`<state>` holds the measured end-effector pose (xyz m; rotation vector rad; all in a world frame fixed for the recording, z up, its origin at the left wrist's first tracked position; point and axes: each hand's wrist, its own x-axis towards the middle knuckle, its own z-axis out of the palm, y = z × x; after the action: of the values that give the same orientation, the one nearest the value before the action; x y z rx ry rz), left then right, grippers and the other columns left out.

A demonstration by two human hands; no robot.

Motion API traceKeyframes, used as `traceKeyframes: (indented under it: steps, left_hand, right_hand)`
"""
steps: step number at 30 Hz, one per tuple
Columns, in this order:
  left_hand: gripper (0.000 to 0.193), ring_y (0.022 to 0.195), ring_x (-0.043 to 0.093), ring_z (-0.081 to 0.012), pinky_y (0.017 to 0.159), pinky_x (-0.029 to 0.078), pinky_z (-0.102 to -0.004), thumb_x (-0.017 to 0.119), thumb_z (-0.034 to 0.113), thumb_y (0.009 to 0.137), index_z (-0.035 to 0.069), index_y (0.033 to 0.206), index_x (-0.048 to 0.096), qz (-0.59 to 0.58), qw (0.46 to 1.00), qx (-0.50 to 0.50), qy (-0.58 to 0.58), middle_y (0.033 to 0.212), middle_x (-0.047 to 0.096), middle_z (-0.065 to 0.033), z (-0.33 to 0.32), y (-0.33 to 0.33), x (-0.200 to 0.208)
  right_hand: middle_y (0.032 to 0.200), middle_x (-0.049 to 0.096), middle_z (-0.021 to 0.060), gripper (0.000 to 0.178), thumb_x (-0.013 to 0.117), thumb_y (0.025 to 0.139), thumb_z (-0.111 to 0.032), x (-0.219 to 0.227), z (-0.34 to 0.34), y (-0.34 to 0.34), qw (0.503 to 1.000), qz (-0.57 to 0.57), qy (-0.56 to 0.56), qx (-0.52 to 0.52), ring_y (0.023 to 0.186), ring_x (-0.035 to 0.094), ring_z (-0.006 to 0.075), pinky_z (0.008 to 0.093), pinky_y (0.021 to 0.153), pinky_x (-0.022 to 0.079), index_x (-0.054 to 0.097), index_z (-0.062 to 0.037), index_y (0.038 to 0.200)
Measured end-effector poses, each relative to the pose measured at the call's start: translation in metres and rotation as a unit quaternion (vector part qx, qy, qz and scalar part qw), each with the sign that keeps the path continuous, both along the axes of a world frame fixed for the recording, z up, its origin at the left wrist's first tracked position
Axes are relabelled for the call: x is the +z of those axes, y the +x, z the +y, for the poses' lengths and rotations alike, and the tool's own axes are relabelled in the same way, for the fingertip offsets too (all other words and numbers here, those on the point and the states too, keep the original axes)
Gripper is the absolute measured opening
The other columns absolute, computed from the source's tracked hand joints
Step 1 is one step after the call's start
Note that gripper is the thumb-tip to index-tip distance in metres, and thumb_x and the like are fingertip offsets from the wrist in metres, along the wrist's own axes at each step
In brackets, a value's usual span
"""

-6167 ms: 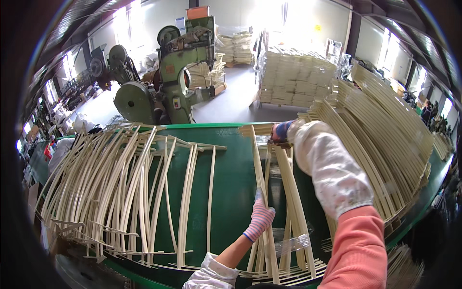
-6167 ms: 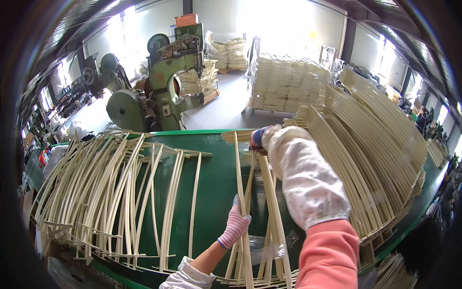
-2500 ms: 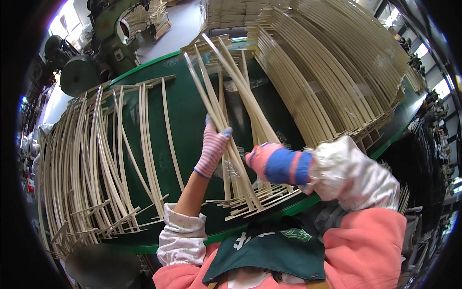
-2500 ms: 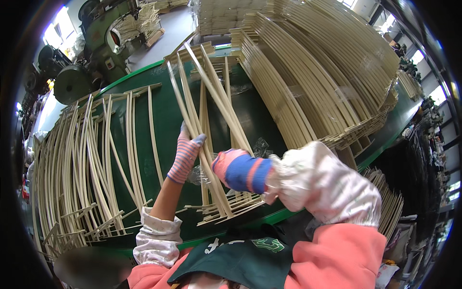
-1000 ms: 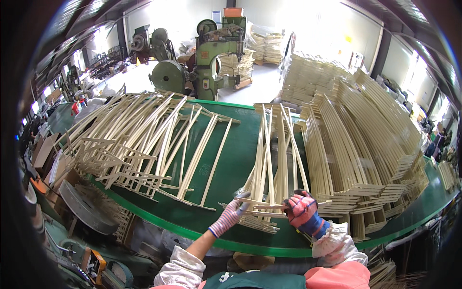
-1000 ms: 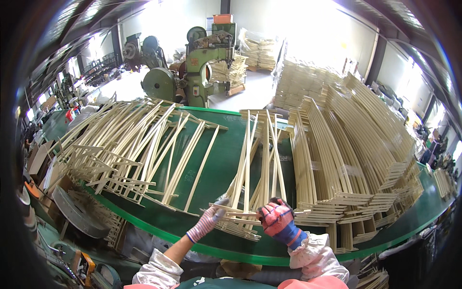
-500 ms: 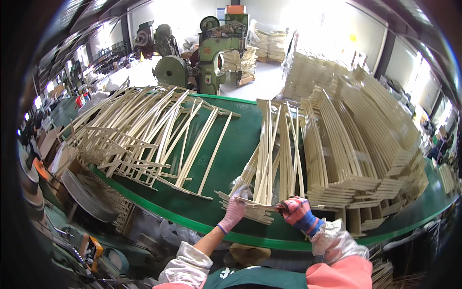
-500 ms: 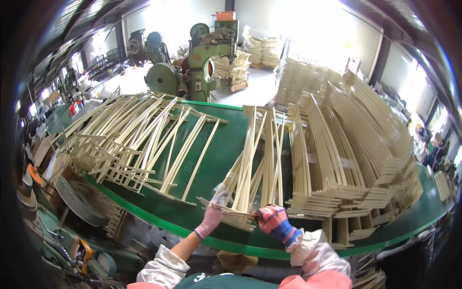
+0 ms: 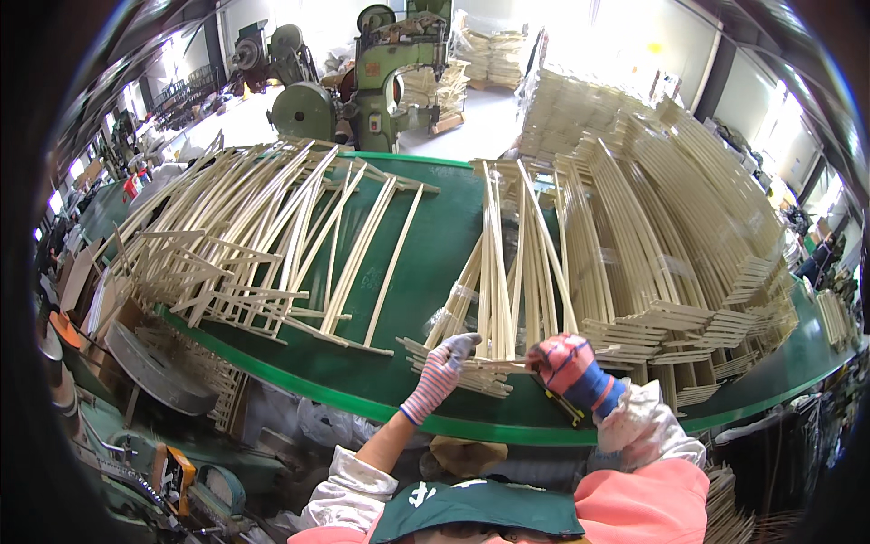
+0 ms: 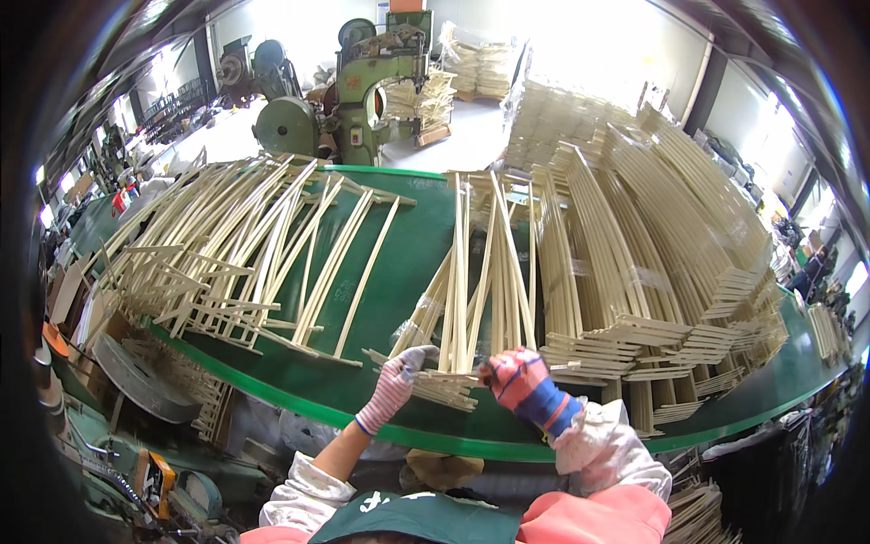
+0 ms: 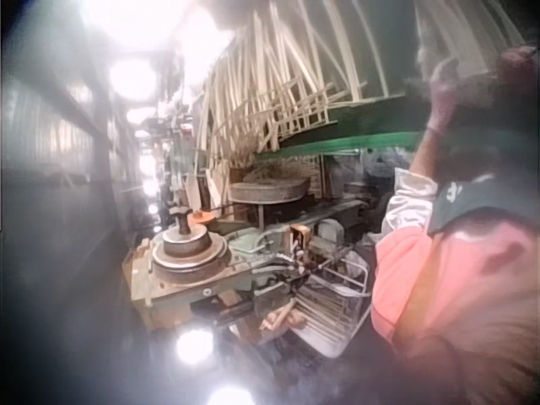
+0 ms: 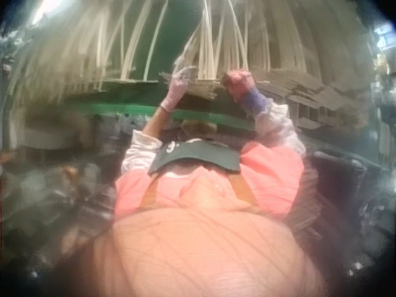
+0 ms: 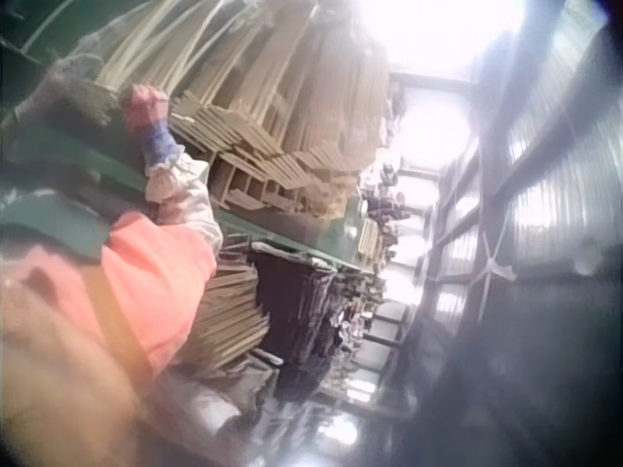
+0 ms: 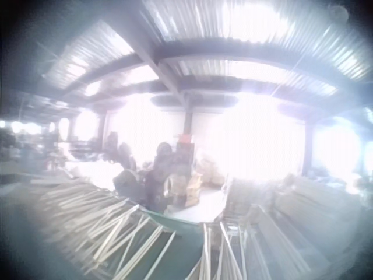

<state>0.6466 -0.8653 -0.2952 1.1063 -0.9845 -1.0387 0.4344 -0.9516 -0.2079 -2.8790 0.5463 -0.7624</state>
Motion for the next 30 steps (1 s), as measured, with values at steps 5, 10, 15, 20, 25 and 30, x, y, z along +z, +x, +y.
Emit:
traceKeyframes:
  steps: [5, 10, 15, 20, 25, 30]
  left_hand:
    - [0.041, 0.092, 0.058, -0.0146, 0.084, 0.044, -0.0273, 0.055, 0.030, 0.089, -0.006, 0.108, 0.057, -0.062, 0.996, 0.048, 0.050, 0.098, 0.063, -0.0102, -0.068, 0.007, -0.002]
    - [0.033, 0.066, 0.058, -0.0212, 0.068, 0.046, -0.0322, 0.066, 0.024, 0.069, -0.004, 0.085, 0.062, -0.299, 0.941, 0.062, 0.142, 0.072, 0.063, -0.0111, -0.153, -0.002, 0.004]
    - [0.020, 0.065, 0.053, -0.0118, 0.061, 0.043, -0.0259, 0.061, 0.012, 0.073, -0.001, 0.088, 0.063, 0.040, 0.996, 0.084, 0.019, 0.075, 0.061, -0.0042, -0.165, 0.018, 0.017]
    - [0.023, 0.071, 0.058, -0.0124, 0.067, 0.048, -0.0257, 0.063, 0.013, 0.074, -0.001, 0.092, 0.062, 0.037, 0.990, 0.127, 0.042, 0.079, 0.063, -0.0060, -0.109, 0.004, 0.005]
    - [0.036, 0.070, 0.063, -0.0193, 0.067, 0.049, -0.0308, 0.066, 0.032, 0.072, -0.001, 0.086, 0.064, -0.286, 0.955, 0.012, 0.082, 0.073, 0.064, -0.0143, -0.109, 0.025, 0.005]
    - [0.039, 0.077, 0.063, -0.0278, 0.070, 0.049, -0.0367, 0.067, 0.042, 0.071, 0.005, 0.084, 0.066, -0.451, 0.881, 0.135, 0.051, 0.081, 0.065, -0.0133, -0.192, 0.075, 0.044]
  right_hand:
    - [0.079, 0.059, 0.0071, 0.023, 0.063, 0.072, -0.029, -0.050, 0.011, -0.017, 0.972, 0.221, -0.058, -0.050, 0.080, 0.057, 0.0235, 0.0370, 0.070, 0.045, 0.055, -0.0100, 0.081]
    - [0.089, 0.059, 0.0067, 0.022, 0.049, 0.078, -0.020, -0.052, 0.015, 0.003, 0.949, 0.268, -0.139, -0.090, 0.088, 0.056, 0.0226, 0.0388, 0.074, 0.044, 0.057, -0.0102, 0.096]
    - [0.082, 0.056, 0.0060, 0.018, 0.050, 0.078, -0.017, -0.018, 0.019, 0.030, 0.977, 0.010, -0.196, -0.079, 0.083, 0.055, 0.0232, 0.0378, 0.071, 0.044, 0.057, -0.0089, 0.092]
    - [0.077, 0.056, 0.0097, 0.014, 0.052, 0.069, -0.016, -0.019, 0.047, 0.023, 0.966, 0.245, 0.050, -0.063, 0.079, 0.057, 0.0241, 0.0357, 0.064, 0.046, 0.056, -0.0094, 0.081]
    - [0.089, 0.056, 0.0078, 0.020, 0.052, 0.073, -0.022, -0.045, 0.049, 0.003, 0.965, 0.245, -0.060, -0.067, 0.089, 0.054, 0.0257, 0.0386, 0.071, 0.044, 0.060, -0.0160, 0.090]
    - [0.093, 0.058, 0.0094, 0.028, 0.050, 0.076, -0.021, -0.066, 0.037, -0.011, 0.975, 0.201, -0.088, -0.043, 0.088, 0.055, 0.0265, 0.0383, 0.071, 0.045, 0.059, -0.0148, 0.102]
